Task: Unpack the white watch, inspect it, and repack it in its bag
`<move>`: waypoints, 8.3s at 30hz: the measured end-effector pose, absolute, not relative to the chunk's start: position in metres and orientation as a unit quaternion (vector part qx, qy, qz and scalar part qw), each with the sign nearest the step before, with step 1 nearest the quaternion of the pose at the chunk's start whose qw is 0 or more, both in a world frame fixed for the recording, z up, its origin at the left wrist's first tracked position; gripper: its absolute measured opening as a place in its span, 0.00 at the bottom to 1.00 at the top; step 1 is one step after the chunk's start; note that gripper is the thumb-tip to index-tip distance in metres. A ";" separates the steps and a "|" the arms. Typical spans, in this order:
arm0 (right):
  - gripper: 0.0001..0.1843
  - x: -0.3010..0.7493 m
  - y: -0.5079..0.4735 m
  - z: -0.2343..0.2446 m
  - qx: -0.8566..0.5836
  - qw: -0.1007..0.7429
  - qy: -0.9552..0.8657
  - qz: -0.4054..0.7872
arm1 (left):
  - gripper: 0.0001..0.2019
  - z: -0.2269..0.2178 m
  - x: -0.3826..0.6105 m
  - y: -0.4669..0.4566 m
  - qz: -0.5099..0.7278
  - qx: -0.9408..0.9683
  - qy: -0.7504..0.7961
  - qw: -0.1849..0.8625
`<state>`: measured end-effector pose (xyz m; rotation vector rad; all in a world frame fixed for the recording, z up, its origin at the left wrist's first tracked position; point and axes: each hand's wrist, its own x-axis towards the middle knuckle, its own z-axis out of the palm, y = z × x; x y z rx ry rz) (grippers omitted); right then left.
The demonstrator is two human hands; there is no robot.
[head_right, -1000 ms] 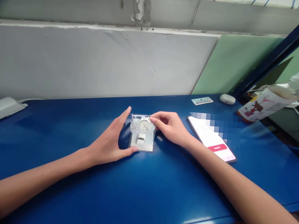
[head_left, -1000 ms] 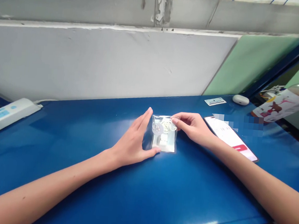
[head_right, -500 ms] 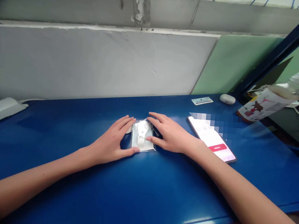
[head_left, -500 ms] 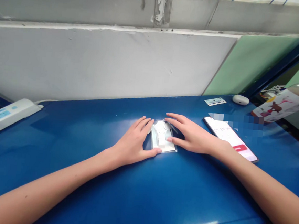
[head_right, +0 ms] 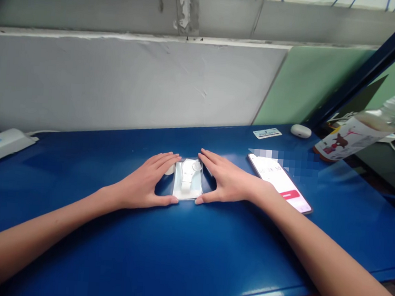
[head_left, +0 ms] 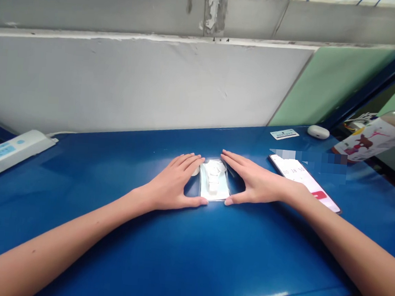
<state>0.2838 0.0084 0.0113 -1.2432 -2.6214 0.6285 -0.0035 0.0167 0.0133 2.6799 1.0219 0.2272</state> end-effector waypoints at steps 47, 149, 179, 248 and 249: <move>0.58 0.259 0.026 -0.005 -0.393 0.178 -0.892 0.132 | 0.44 0.009 -0.003 0.009 0.081 0.904 0.410 0.092; 0.22 0.255 0.008 0.007 -0.441 0.335 -0.753 0.356 | 0.38 0.004 -0.009 0.017 0.212 0.896 0.367 0.130; 0.52 0.274 0.014 0.011 -0.455 0.094 -0.874 0.142 | 0.33 -0.001 -0.008 0.022 0.187 0.898 0.389 0.088; 0.47 0.273 0.014 0.010 -0.442 0.105 -0.882 0.121 | 0.32 0.000 -0.006 0.021 0.156 0.906 0.386 0.068; 0.47 0.273 0.014 0.010 -0.444 0.100 -0.882 0.120 | 0.32 0.000 -0.006 0.021 0.155 0.907 0.385 0.068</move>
